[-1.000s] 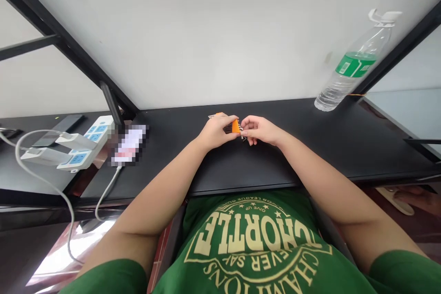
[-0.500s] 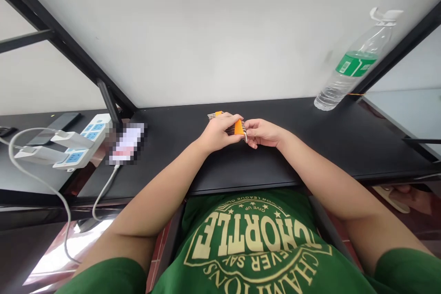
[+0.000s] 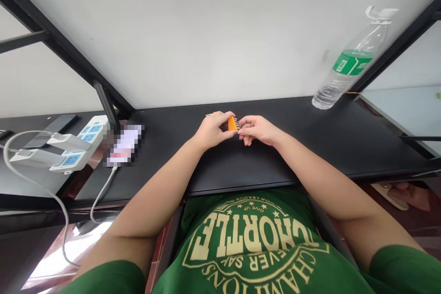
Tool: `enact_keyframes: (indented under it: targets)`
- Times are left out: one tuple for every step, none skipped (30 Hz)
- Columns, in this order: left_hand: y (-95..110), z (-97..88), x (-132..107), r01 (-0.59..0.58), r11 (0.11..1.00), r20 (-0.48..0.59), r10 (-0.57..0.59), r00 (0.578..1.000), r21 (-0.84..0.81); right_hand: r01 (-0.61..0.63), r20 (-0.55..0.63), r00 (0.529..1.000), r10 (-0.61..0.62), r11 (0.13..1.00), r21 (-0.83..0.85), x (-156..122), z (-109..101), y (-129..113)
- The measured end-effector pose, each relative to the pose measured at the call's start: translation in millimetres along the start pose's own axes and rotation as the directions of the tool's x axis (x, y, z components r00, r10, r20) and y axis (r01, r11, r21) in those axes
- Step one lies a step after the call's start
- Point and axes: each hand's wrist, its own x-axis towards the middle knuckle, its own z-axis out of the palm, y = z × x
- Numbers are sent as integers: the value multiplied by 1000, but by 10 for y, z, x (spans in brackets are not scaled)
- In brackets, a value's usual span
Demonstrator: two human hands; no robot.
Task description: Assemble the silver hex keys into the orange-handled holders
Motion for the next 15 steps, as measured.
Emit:
enact_keyframes:
  targets:
    - [-21, -4, 1, 12, 1000, 6, -12, 1000, -3, -7, -23, 1000, 5, 996, -89, -1, -15, -4]
    - [-45, -8, 3, 28, 1000, 13, -28, 1000, 2, -10, -47, 999, 0, 979, -205, -5, -33, -12]
    - [-73, -12, 5, 46, 999, 19, -47, 999, 16, -10, -68, 998, -15, 939, -343, -12, -52, -21]
    - [-103, -16, 7, 66, 997, 19, -67, 998, 37, -6, -79, 996, -38, 872, -490, -21, -68, -32]
    - [-134, -19, 8, 86, 995, 18, -87, 996, 58, 2, -79, 995, -66, 777, -630, -30, -79, -42]
    - [-163, -21, 9, 105, 992, 17, -106, 994, 75, 10, -66, 994, -89, 665, -746, -38, -81, -50]
    - [-190, -23, 9, 121, 989, 17, -123, 992, 82, 15, -50, 993, -103, 551, -834, -44, -72, -54]
    - [-213, -23, 9, 134, 988, 19, -136, 991, 82, 15, -36, 994, -106, 447, -894, -47, -53, -54]
    - [-231, -22, 8, 142, 987, 23, -144, 989, 78, 12, -27, 994, -104, 363, -932, -46, -24, -51]
    - [-244, -21, 7, 145, 987, 28, -147, 989, 74, 7, -24, 995, -100, 301, -953, -43, 13, -46]
    - [-251, -19, 6, 143, 987, 32, -146, 989, 75, 0, -26, 995, -97, 262, -965, -37, 52, -41]
    - [-254, -18, 6, 139, 987, 33, -142, 989, 82, -8, -32, 995, -95, 240, -971, -31, 90, -37]
    - [-254, -17, 5, 132, 987, 32, -136, 990, 94, -19, -42, 995, -95, 233, -972, -26, 122, -36]
    - [-250, -17, 4, 124, 986, 31, -128, 991, 107, -32, -54, 994, -90, 235, -971, -22, 147, -38]
    - [-246, -16, 4, 115, 986, 30, -120, 992, 119, -52, -73, 994, -81, 244, -968, -22, 161, -43]
